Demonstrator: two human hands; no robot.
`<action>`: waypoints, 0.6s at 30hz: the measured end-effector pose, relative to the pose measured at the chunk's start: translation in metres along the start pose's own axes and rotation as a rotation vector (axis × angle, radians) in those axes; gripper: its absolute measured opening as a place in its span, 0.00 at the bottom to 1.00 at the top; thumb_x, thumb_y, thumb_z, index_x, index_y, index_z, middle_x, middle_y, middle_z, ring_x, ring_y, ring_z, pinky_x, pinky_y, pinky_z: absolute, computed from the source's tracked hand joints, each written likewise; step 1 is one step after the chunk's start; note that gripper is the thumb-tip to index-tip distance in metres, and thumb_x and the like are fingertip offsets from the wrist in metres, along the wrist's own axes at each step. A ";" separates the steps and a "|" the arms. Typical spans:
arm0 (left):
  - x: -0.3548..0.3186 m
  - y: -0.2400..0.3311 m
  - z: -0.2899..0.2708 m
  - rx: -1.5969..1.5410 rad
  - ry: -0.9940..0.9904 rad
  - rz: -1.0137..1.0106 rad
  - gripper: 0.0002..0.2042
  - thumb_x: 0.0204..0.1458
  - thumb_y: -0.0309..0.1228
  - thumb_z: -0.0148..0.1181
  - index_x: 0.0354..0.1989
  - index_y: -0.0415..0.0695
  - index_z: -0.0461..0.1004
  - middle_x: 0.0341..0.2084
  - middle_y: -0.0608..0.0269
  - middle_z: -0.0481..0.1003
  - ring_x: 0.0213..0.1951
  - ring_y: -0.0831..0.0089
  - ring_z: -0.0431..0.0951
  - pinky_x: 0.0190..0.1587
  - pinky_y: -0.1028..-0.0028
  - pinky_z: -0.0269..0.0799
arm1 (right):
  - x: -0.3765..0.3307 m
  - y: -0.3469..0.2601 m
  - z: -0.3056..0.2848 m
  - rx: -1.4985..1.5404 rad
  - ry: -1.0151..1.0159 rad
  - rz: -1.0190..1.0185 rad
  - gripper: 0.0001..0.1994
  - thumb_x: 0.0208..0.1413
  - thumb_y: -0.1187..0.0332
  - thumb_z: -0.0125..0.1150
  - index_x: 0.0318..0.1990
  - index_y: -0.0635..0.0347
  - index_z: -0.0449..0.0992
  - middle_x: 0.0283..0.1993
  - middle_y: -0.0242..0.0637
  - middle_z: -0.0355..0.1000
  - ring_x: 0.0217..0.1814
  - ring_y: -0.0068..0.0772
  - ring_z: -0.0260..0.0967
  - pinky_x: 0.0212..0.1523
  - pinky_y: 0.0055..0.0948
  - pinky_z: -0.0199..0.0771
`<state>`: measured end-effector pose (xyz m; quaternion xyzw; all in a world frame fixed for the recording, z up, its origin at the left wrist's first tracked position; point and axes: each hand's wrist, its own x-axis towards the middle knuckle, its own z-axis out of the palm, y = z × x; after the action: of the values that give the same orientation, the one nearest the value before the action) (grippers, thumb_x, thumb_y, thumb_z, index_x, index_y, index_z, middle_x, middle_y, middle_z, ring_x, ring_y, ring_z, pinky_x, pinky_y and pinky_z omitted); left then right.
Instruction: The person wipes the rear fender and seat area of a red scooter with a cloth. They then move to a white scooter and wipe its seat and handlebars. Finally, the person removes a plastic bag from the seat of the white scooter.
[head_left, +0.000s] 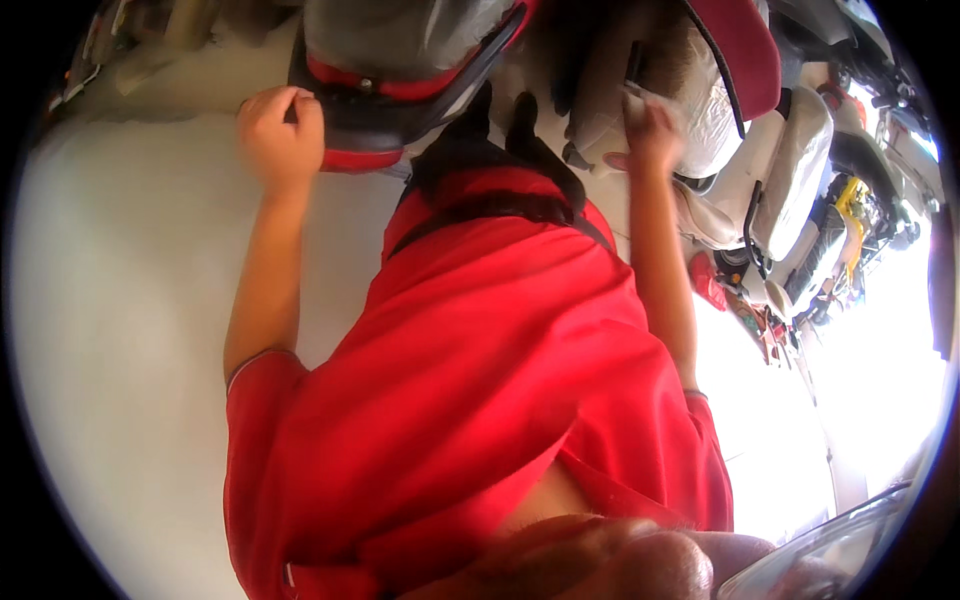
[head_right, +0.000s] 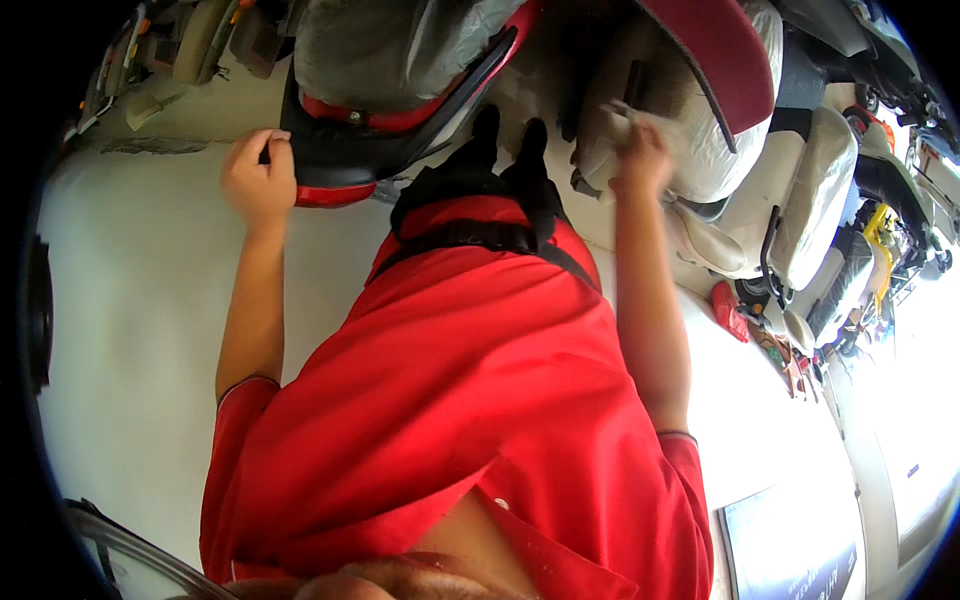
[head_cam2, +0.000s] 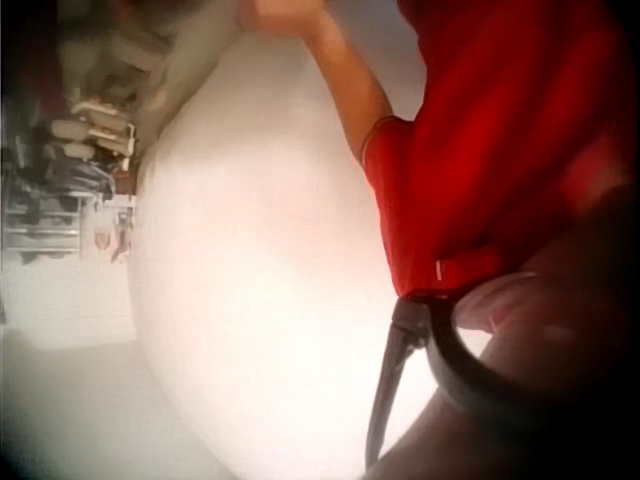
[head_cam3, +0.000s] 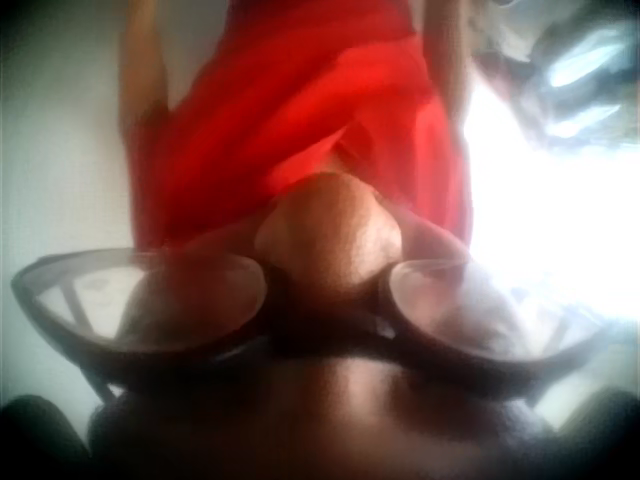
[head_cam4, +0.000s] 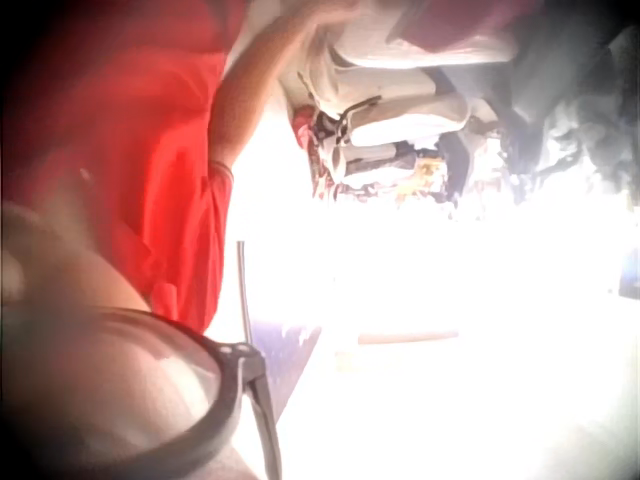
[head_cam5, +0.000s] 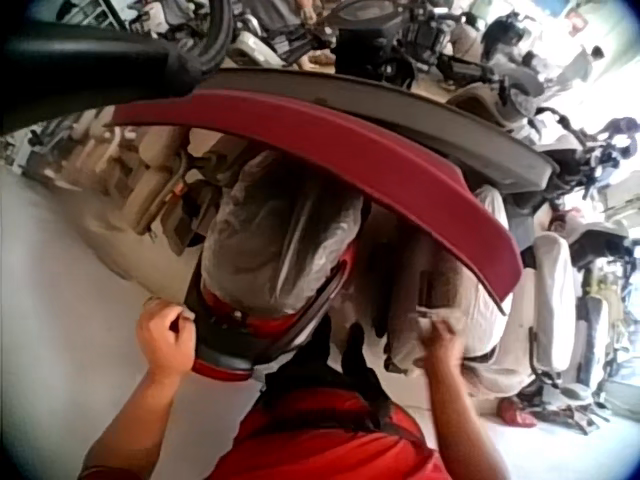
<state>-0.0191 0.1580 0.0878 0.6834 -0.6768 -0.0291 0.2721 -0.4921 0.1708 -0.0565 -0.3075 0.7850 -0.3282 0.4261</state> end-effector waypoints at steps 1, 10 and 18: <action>0.000 0.002 0.002 -0.003 -0.001 -0.006 0.04 0.43 0.28 0.59 0.22 0.42 0.77 0.24 0.60 0.78 0.30 0.59 0.76 0.37 0.64 0.70 | -0.011 -0.018 0.046 0.309 -0.003 0.180 0.15 0.56 0.71 0.58 0.52 0.56 0.74 0.51 0.34 0.71 0.47 0.28 0.71 0.41 0.26 0.74; 0.004 0.003 -0.004 0.064 -0.050 -0.063 0.04 0.46 0.28 0.58 0.25 0.43 0.79 0.27 0.60 0.79 0.32 0.61 0.78 0.37 0.67 0.71 | -0.004 0.007 0.202 0.750 -0.356 0.816 0.21 0.63 0.58 0.50 0.59 0.59 0.66 0.55 0.40 0.69 0.57 0.42 0.68 0.56 0.45 0.68; 0.009 0.002 -0.002 0.049 -0.064 -0.087 0.05 0.46 0.26 0.57 0.26 0.42 0.79 0.26 0.61 0.79 0.31 0.62 0.78 0.36 0.69 0.72 | 0.005 0.071 0.256 1.015 -0.713 0.713 0.34 0.62 0.39 0.37 0.67 0.51 0.58 0.69 0.36 0.58 0.70 0.44 0.53 0.71 0.52 0.42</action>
<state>-0.0192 0.1503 0.0935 0.7173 -0.6554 -0.0463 0.2318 -0.2860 0.1451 -0.2219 0.1152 0.4009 -0.3732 0.8287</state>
